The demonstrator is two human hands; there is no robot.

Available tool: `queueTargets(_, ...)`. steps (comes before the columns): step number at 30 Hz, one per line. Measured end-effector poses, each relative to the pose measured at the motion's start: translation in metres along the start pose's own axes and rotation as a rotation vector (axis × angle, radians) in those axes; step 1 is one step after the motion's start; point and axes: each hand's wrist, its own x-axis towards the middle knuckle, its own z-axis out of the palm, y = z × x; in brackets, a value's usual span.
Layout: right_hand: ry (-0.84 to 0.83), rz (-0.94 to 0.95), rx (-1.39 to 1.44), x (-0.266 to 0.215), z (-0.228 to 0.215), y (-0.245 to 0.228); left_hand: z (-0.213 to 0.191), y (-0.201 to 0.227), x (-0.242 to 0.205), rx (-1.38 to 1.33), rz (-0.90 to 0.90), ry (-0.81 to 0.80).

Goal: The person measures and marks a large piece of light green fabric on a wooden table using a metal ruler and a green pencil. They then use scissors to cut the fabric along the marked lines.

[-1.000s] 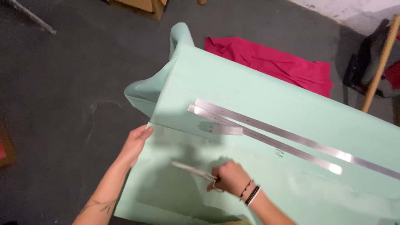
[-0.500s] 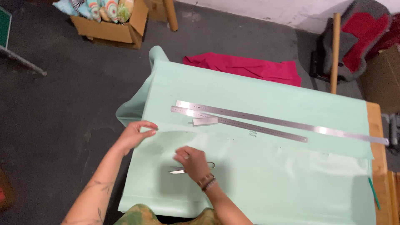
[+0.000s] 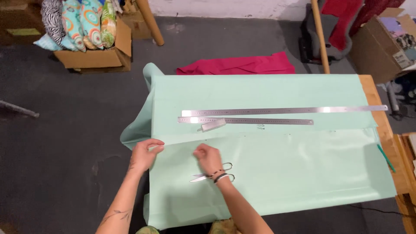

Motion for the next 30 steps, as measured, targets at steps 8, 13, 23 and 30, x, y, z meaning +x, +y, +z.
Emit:
queueTargets(8, 0.245, 0.344, 0.596, -0.006, -0.036, 0.038, 0.026, 0.072, 0.045, 0.643, 0.025, -0.317)
queueTargets(13, 0.429, 0.382, 1.035, -0.001, -0.007, 0.047, 0.102, 0.064, 0.09, 0.468, 0.168, -0.455)
queueTargets(23, 0.408, 0.338, 0.573, 0.015, 0.003, 0.022, 0.098, 0.08, 0.062, 0.408, 0.167, -0.437)
queueTargets(30, 0.354, 0.038, 0.261, 0.019, -0.038, 0.07, 0.1, 0.086, 0.065, 0.494, 0.125, -0.408)
